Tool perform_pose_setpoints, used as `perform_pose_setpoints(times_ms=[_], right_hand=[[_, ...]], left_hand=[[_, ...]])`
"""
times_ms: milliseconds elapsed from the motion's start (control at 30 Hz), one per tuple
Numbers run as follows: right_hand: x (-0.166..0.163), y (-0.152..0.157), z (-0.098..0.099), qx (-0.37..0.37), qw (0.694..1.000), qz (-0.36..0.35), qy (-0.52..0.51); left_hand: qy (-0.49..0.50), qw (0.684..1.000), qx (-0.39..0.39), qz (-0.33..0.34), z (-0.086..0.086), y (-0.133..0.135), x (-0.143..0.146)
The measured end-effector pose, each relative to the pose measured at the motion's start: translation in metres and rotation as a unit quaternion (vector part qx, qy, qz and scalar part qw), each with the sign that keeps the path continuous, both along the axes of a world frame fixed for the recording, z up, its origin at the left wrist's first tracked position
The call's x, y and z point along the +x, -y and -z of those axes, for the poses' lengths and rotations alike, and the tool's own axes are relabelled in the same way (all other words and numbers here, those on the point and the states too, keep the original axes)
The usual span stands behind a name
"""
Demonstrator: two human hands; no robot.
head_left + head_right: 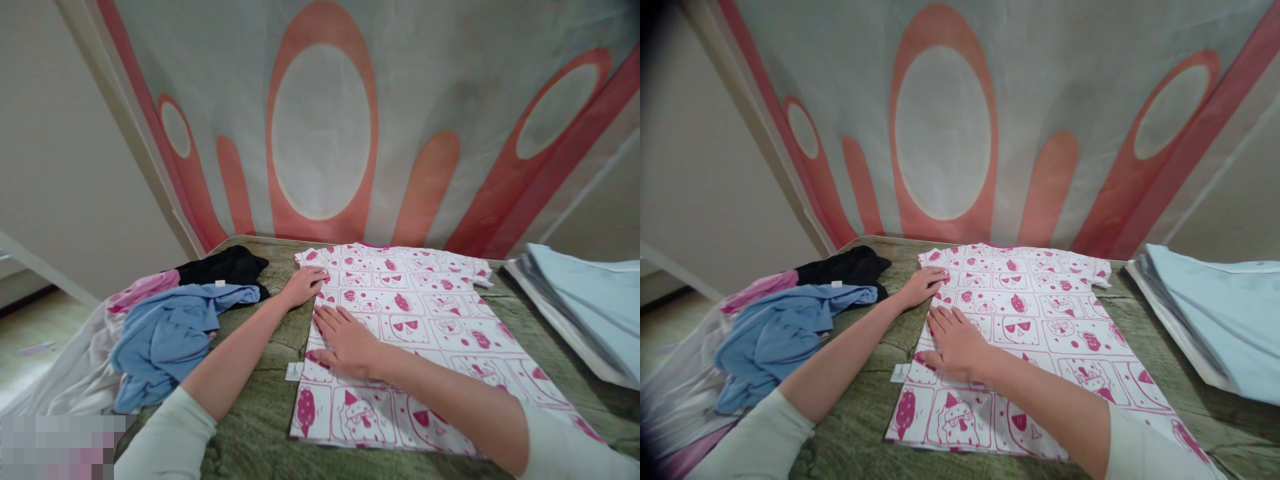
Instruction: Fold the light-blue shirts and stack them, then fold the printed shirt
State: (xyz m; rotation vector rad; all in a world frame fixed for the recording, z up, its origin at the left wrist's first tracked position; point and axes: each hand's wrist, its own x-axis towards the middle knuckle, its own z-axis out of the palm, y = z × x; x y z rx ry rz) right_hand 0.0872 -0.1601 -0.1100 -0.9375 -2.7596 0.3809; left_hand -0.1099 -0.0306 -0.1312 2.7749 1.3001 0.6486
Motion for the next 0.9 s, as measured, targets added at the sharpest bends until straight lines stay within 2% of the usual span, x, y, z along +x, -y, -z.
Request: perform_pose_setpoints(times_ms=[200,367,467,533,600,733,900], right_hand=[[0.015,0.049,-0.02,-0.057,0.994,-0.096,-0.003],[0.023,0.086,-0.014,-0.072,0.979,-0.189,-0.042],[0.025,0.091,-0.018,-0.094,0.967,-0.23,-0.049],[0.023,0.083,-0.027,-0.117,0.968,-0.214,-0.055],[0.019,0.067,-0.034,-0.116,0.978,-0.16,-0.066],[0.0,0.028,-0.028,-0.024,0.996,-0.054,-0.065],[-0.019,0.005,-0.011,0.086,0.996,-0.009,-0.026]], left_hand=[[-0.012,1.0,-0.004,-0.018,0.0,0.0,0.002],[-0.013,0.999,-0.002,-0.031,0.0,0.002,0.002],[0.002,0.998,0.009,-0.059,-0.001,0.005,0.003],[0.012,0.997,0.015,-0.075,-0.001,0.006,0.002],[0.021,0.996,0.018,-0.08,-0.002,0.007,0.002],[0.034,0.996,0.021,-0.081,-0.002,0.007,0.001],[0.039,0.995,0.017,-0.086,-0.003,0.008,0.003]])
